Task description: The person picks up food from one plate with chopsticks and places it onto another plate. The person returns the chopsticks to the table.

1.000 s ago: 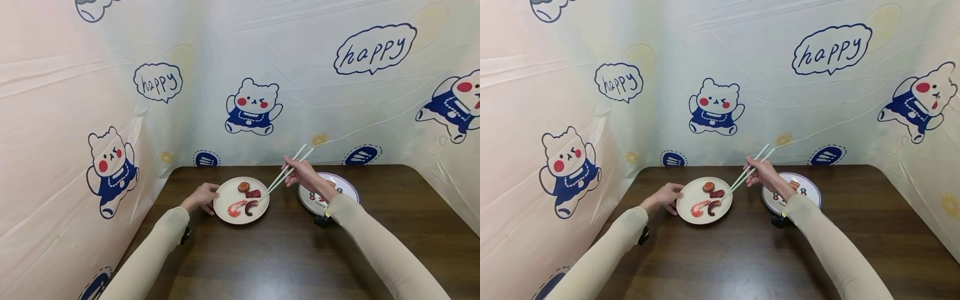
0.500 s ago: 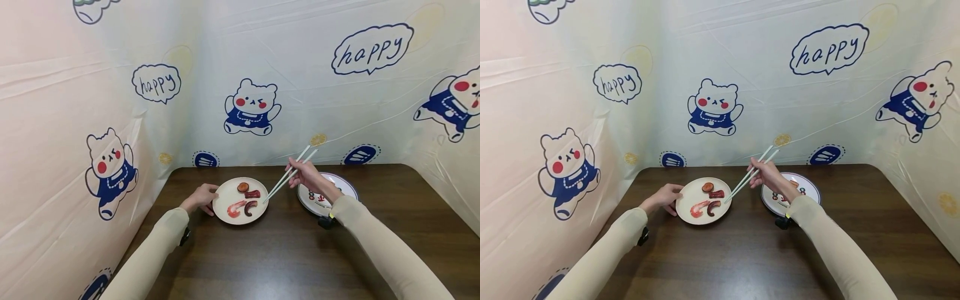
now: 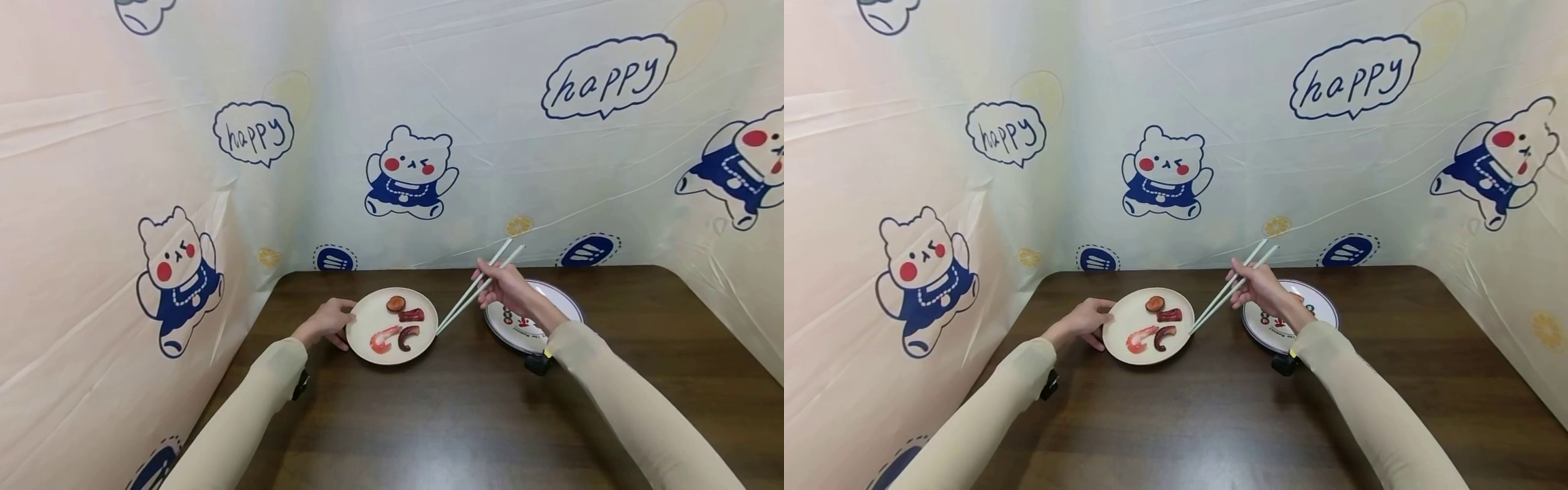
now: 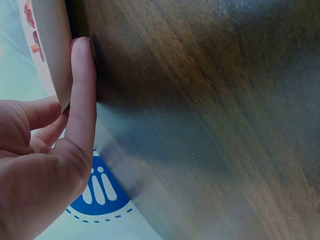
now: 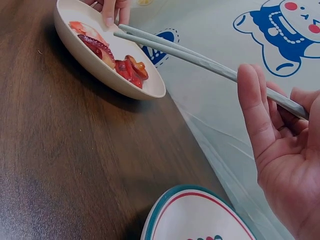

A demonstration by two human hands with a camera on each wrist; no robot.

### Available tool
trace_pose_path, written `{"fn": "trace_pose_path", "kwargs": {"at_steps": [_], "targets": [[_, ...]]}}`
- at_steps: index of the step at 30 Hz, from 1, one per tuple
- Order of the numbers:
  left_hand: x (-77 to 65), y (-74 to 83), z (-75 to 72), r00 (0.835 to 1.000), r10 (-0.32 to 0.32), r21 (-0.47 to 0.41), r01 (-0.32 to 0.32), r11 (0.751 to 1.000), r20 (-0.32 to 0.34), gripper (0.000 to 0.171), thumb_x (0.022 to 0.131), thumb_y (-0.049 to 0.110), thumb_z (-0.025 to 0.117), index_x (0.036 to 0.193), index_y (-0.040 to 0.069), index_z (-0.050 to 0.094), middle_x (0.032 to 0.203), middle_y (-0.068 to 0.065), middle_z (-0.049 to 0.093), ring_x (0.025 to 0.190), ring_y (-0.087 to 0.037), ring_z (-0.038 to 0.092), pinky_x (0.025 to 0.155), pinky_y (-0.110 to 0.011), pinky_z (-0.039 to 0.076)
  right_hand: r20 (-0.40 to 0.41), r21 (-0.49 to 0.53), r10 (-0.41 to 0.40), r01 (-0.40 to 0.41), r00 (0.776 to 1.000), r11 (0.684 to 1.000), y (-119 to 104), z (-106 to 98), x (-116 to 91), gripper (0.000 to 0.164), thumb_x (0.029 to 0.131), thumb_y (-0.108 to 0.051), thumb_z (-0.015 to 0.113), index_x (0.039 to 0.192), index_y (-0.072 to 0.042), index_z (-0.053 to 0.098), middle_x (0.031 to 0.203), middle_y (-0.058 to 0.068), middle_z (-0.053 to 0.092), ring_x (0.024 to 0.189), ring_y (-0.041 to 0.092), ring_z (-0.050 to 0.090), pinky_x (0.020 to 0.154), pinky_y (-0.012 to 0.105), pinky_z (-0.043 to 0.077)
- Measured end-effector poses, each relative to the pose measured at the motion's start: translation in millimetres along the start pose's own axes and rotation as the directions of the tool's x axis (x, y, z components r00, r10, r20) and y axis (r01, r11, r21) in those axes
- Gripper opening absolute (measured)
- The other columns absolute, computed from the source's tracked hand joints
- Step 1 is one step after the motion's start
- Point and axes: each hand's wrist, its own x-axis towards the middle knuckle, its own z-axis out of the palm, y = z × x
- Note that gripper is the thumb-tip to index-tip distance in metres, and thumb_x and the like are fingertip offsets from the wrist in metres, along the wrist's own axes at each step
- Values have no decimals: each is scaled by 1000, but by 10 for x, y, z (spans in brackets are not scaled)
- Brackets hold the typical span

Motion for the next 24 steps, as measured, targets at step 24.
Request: {"fn": "trace_pose_path", "kwargs": {"at_steps": [24], "targets": [[-7, -7, -2, 1000, 13, 4, -13, 1000, 4, 46, 111, 9, 51, 156, 2, 47, 95, -22, 67, 68, -28, 73, 61, -41, 66, 6, 23, 19, -19, 1000, 1000, -53, -310, -254, 42, 115, -30, 44, 96, -1, 68, 74, 11, 67, 56, 16, 69, 53, 26, 62]]}}
